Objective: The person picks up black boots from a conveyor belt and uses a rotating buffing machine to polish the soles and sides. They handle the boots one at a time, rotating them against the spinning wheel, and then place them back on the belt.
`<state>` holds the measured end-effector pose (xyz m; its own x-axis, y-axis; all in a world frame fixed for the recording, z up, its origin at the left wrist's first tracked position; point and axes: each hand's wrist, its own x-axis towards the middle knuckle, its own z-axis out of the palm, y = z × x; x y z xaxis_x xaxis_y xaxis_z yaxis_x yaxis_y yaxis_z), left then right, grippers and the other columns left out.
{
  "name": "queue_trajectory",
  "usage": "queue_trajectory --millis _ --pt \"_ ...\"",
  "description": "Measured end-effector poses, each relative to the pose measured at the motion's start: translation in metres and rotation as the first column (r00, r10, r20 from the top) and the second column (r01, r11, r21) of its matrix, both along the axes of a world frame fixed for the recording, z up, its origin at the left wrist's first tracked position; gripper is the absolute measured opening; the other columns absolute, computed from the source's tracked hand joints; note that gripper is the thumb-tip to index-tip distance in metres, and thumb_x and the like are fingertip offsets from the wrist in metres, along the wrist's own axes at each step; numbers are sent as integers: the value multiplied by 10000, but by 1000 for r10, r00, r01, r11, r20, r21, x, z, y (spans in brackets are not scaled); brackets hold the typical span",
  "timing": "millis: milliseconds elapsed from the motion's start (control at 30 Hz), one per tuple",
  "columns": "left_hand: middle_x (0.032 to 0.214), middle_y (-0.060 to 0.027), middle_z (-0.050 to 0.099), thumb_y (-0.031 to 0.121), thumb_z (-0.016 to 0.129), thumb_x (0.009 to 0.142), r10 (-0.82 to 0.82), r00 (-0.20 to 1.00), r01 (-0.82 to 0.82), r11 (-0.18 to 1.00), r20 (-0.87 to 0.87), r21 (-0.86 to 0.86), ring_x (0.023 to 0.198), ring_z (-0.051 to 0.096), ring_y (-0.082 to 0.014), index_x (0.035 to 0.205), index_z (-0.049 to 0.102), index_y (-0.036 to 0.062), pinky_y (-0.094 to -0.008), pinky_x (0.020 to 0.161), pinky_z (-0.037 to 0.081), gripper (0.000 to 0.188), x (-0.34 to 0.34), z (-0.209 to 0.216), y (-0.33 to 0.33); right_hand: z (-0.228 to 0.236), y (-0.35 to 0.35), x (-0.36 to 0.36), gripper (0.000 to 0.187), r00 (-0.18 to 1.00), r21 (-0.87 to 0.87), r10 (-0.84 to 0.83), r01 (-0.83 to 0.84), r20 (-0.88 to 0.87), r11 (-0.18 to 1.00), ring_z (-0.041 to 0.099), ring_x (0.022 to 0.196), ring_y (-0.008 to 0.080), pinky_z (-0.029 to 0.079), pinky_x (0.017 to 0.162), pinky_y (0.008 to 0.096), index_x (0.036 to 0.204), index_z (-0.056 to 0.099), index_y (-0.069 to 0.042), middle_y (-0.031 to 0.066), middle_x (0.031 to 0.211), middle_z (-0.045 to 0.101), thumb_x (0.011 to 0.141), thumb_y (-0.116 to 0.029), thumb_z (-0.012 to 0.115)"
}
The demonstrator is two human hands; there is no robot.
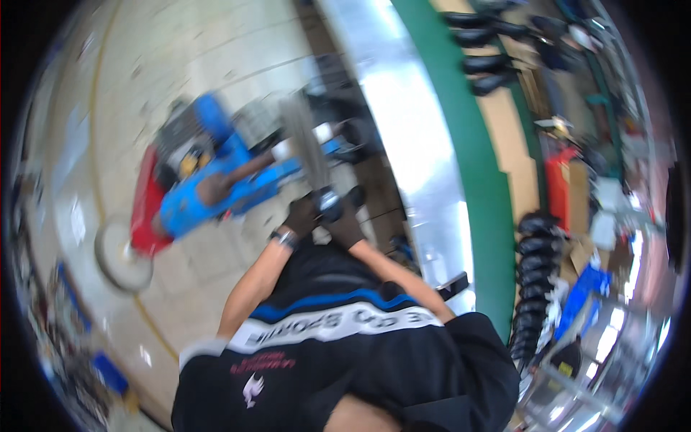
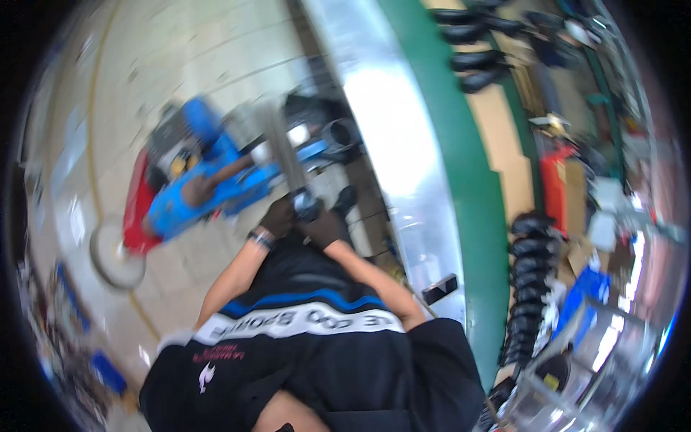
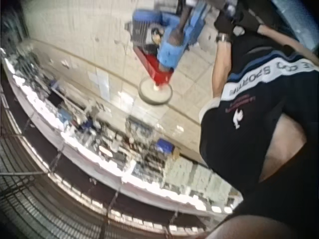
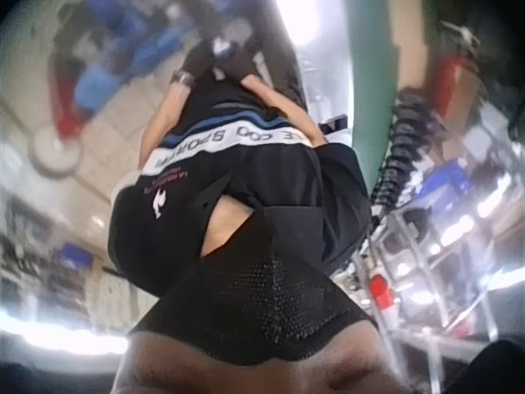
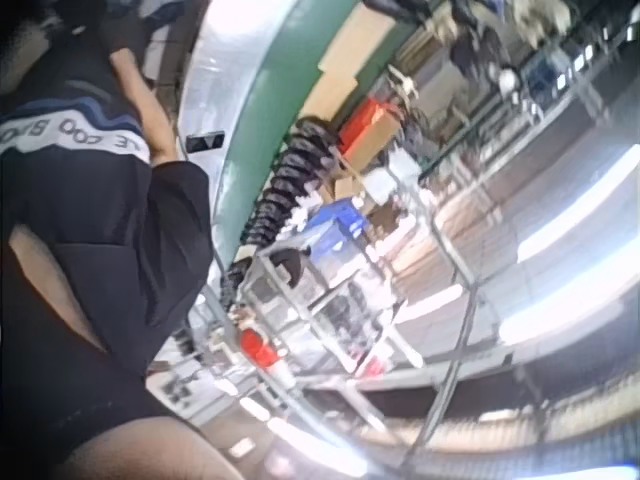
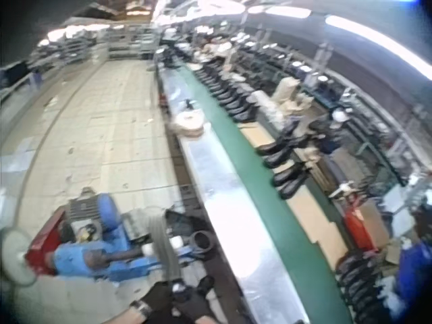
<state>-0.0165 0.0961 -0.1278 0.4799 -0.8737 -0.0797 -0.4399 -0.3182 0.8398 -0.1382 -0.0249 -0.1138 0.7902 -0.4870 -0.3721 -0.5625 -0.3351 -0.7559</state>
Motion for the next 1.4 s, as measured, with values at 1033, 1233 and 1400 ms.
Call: queue_trajectory --millis 1033,1233,1400 --pt "960 -87 664 79 478 927 -60 996 84 903 -70 420 790 638 -194 1323 454 77 -317 686 510 397 98 228 -14 42 -285 -182 697 645 -681 -764 577 39 452 555 1069 426 464 937 481 1221 567 -59 221 1154 579 635 -355 801" --pt "1032 -122 659 38 470 938 -8 997 42 885 -76 464 854 640 -215 1386 428 44 -324 743 520 451 42 236 -101 54 -558 -27 653 832 -500 -452 555 322 665 514 1196 376 413 1024 443 1299 527 -56 216 1266 558 765 -375 723" --pt "1085 -143 645 99 475 950 260 941 -85 802 -217 591 916 636 -232 1336 471 26 -339 776 515 393 3 184 -126 90 -724 73 598 813 -487 -567 553 135 676 577 1137 356 491 933 447 1292 516 -91 210 1252 572 774 -338 685"
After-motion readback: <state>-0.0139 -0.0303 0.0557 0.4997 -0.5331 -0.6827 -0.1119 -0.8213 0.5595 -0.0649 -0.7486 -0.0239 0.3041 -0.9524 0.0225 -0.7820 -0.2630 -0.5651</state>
